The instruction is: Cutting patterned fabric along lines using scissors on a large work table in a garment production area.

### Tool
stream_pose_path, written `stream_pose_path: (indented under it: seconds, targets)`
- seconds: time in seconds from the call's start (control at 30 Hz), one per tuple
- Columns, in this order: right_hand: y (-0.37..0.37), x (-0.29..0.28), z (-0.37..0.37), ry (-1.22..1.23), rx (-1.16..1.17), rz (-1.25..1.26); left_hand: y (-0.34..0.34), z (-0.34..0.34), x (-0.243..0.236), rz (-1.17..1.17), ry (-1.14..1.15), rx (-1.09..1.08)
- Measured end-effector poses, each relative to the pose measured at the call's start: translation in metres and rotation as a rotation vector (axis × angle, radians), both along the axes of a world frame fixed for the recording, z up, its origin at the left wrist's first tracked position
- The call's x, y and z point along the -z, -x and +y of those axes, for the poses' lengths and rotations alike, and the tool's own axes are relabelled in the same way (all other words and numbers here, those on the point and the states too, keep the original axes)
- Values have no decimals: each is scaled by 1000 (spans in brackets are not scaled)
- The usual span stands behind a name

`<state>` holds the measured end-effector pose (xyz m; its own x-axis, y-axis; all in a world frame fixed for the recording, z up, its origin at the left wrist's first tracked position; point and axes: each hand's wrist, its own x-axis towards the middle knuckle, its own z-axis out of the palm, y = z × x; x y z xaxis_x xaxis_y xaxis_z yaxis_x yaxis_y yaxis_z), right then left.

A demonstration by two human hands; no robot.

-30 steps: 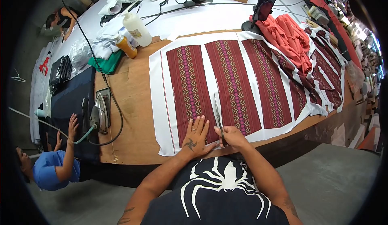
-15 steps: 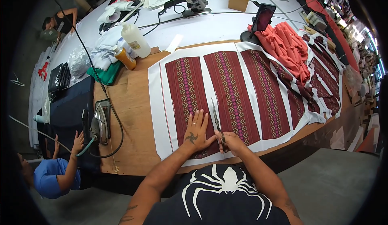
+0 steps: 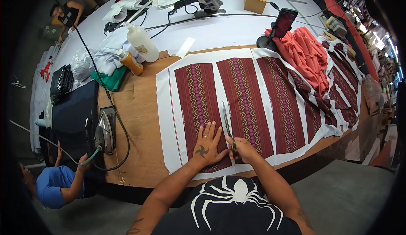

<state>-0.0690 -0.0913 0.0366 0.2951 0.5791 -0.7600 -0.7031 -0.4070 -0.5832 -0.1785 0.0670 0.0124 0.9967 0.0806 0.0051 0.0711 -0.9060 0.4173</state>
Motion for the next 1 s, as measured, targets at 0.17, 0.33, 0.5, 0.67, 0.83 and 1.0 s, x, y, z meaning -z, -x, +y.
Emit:
stream_pose_path:
  seconds: [0.17, 0.33, 0.5, 0.67, 0.83, 1.0]
  targets:
    - [-15, 4, 16, 13, -34, -71, -1, 1, 2, -6, 43, 3]
    - [-16, 2, 20, 35, -66, -106, 0, 3, 1, 12, 18, 3]
    - [-35, 5, 34, -41, 26, 8, -1, 3, 3, -9, 7, 4]
    - [-45, 12, 41, -22, -69, -85, -3, 2, 1, -3, 24, 0]
    - [-54, -4, 49, -8, -40, -41, -1, 3, 0, 1, 24, -5]
    - [-72, 5, 63, -14, -1, -69, -4, 2, -3, 18, 30, -1]
